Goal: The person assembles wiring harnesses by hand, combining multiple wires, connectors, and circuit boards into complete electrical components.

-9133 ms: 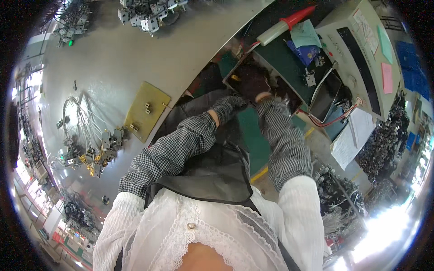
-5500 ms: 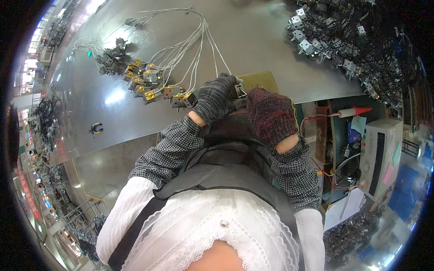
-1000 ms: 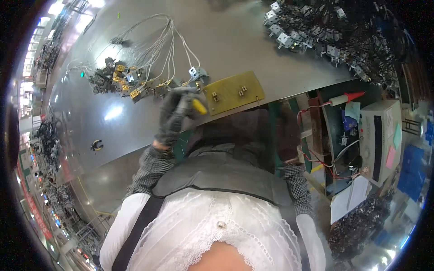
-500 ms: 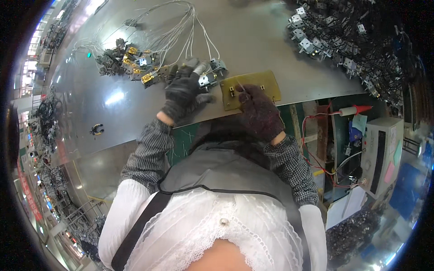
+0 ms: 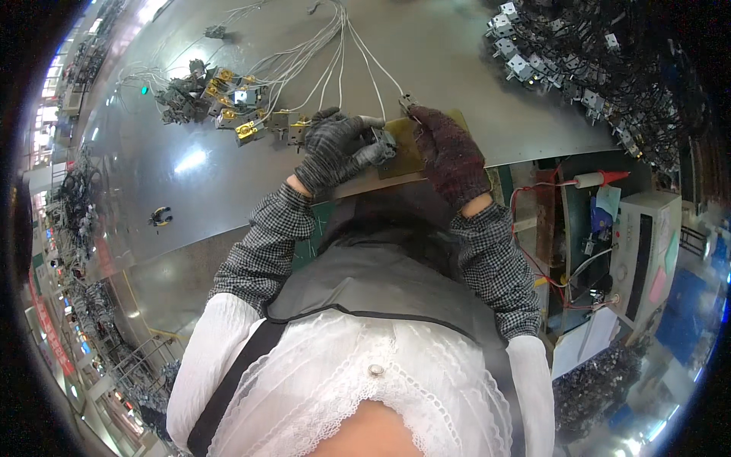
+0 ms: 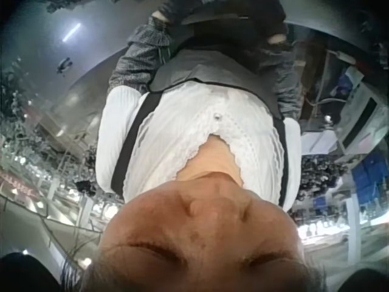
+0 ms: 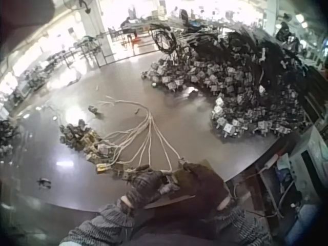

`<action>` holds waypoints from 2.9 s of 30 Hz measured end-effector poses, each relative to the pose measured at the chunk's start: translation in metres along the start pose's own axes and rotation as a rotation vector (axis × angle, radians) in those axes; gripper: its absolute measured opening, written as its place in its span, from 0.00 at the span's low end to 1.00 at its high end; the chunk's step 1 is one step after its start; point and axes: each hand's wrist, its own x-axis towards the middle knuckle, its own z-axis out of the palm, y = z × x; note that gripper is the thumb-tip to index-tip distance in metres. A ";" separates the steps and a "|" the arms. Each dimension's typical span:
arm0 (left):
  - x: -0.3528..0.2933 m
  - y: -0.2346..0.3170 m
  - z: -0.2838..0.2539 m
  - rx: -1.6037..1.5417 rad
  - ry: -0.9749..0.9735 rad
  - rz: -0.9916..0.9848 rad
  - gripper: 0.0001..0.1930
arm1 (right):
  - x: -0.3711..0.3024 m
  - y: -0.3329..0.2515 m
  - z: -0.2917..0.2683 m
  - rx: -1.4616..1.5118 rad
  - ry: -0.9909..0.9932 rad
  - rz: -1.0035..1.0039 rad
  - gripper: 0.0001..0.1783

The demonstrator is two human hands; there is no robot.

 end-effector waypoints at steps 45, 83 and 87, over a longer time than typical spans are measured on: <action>0.030 0.046 0.020 0.382 -0.167 0.008 0.32 | -0.014 -0.053 -0.036 -0.394 -0.123 -0.099 0.08; 0.021 0.035 -0.003 0.152 -0.161 0.040 0.26 | -0.023 -0.013 -0.037 0.138 -0.117 0.269 0.15; 0.019 0.045 0.011 0.218 -0.082 0.082 0.27 | -0.027 -0.032 -0.042 -0.018 -0.127 0.097 0.14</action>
